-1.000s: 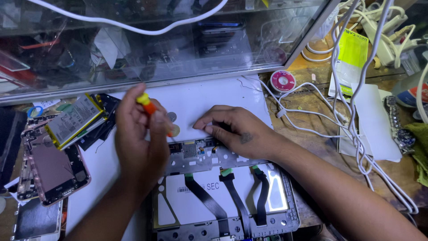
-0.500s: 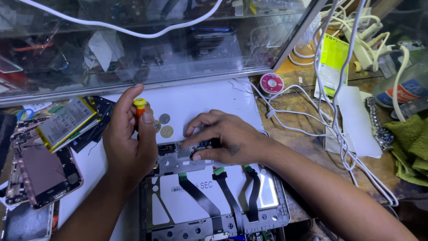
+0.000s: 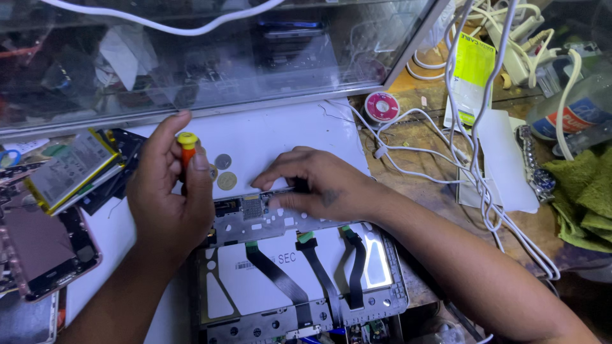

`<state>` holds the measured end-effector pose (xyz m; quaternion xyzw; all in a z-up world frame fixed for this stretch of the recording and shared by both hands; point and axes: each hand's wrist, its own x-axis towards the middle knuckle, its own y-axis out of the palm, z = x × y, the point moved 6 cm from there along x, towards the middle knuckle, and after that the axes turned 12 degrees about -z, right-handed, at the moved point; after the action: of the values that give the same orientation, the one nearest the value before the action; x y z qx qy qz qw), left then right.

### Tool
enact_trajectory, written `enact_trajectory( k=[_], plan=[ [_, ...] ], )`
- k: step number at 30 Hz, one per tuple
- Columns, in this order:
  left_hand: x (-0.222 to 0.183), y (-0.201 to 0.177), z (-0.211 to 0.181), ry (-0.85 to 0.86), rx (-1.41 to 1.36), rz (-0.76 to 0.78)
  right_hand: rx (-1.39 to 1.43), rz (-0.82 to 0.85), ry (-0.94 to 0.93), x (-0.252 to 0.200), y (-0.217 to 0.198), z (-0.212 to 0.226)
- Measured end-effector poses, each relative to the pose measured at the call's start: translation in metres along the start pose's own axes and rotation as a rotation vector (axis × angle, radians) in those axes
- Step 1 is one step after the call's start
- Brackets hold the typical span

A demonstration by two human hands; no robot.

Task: The person uses a screwdriver to manipulate components inside a disassembled tablet, adjusting ribbon cables and internal parts. They then place the back cover onto the device and briefly handle a smartphone before setting it aside.

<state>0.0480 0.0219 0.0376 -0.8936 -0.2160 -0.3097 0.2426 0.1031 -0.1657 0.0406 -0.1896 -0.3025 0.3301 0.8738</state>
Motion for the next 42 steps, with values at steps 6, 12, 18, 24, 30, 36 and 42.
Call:
enact_trajectory(
  k=[6, 12, 18, 24, 30, 36, 42],
  plan=[
    [-0.005, 0.001, -0.001, 0.053, -0.039, 0.022, 0.114, -0.010, 0.316, -0.004, 0.005, -0.028],
    [-0.008, 0.000, 0.005, 0.026, -0.108, 0.007, 0.132, -0.017, 0.332, -0.004, 0.004, -0.032],
    [0.014, -0.024, -0.006, 0.076, 0.116, -0.114, -0.019, 0.035, 0.187, -0.001, 0.000, -0.005],
    [0.018, -0.042, -0.034, -0.030, 0.352, 0.052, -0.434, 0.064, 0.081, -0.013, 0.008, 0.024],
    [-0.061, -0.075, -0.047, -0.265, 0.804, 0.063, -0.348, 0.044, 0.071, -0.014, 0.010, 0.010],
    [-0.086, -0.075, -0.074, -0.137, 0.842, -0.084, -0.252, 0.078, 0.216, -0.010, 0.003, 0.012],
    [-0.091, -0.040, -0.063, -0.495, 0.707, 0.096, -0.359, 0.135, 0.298, -0.006, -0.002, 0.019]
  ],
)
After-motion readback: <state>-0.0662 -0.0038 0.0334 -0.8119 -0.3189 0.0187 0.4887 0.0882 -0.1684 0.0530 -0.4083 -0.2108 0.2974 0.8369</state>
